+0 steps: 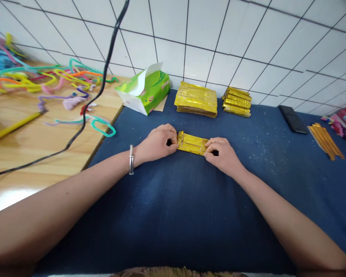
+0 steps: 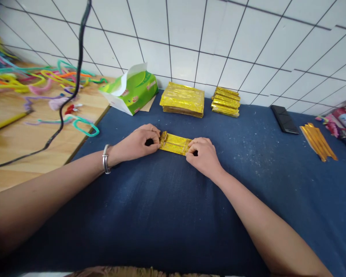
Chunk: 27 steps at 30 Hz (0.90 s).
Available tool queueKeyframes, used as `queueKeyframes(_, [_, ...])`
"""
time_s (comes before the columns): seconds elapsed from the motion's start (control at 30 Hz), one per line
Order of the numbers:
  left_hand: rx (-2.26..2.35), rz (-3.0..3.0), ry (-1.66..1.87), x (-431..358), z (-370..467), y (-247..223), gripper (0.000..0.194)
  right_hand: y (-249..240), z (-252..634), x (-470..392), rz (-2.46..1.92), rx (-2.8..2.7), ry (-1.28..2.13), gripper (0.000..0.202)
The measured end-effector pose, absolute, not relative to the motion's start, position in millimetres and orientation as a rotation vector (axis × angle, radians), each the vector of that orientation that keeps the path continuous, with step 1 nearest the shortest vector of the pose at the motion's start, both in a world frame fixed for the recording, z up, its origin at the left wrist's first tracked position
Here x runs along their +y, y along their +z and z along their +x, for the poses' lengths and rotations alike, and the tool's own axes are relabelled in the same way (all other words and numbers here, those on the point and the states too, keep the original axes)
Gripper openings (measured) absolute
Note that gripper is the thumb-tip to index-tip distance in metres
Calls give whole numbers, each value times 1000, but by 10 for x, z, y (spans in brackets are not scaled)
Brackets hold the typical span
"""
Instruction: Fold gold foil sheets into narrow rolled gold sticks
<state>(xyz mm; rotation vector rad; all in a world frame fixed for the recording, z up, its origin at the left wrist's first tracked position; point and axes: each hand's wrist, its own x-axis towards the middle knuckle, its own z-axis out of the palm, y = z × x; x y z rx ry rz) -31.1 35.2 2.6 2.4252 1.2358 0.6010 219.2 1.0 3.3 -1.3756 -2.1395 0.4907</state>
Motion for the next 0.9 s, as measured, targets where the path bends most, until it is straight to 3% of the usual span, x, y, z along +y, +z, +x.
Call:
queueKeyframes(0.4, [1145,2493,667,319,-368,-3,5,11,2255,5,-1396,-2169,490,10])
queueKeyframes(0.6, [731,2677,698,276,-350,-34,33,18,2225,-78,-1334,-2225,394,12])
queueKeyframes(0.9, [630,2746,572,311,-396,35,39,-25,2232,-114,-1305,-2465,127,37])
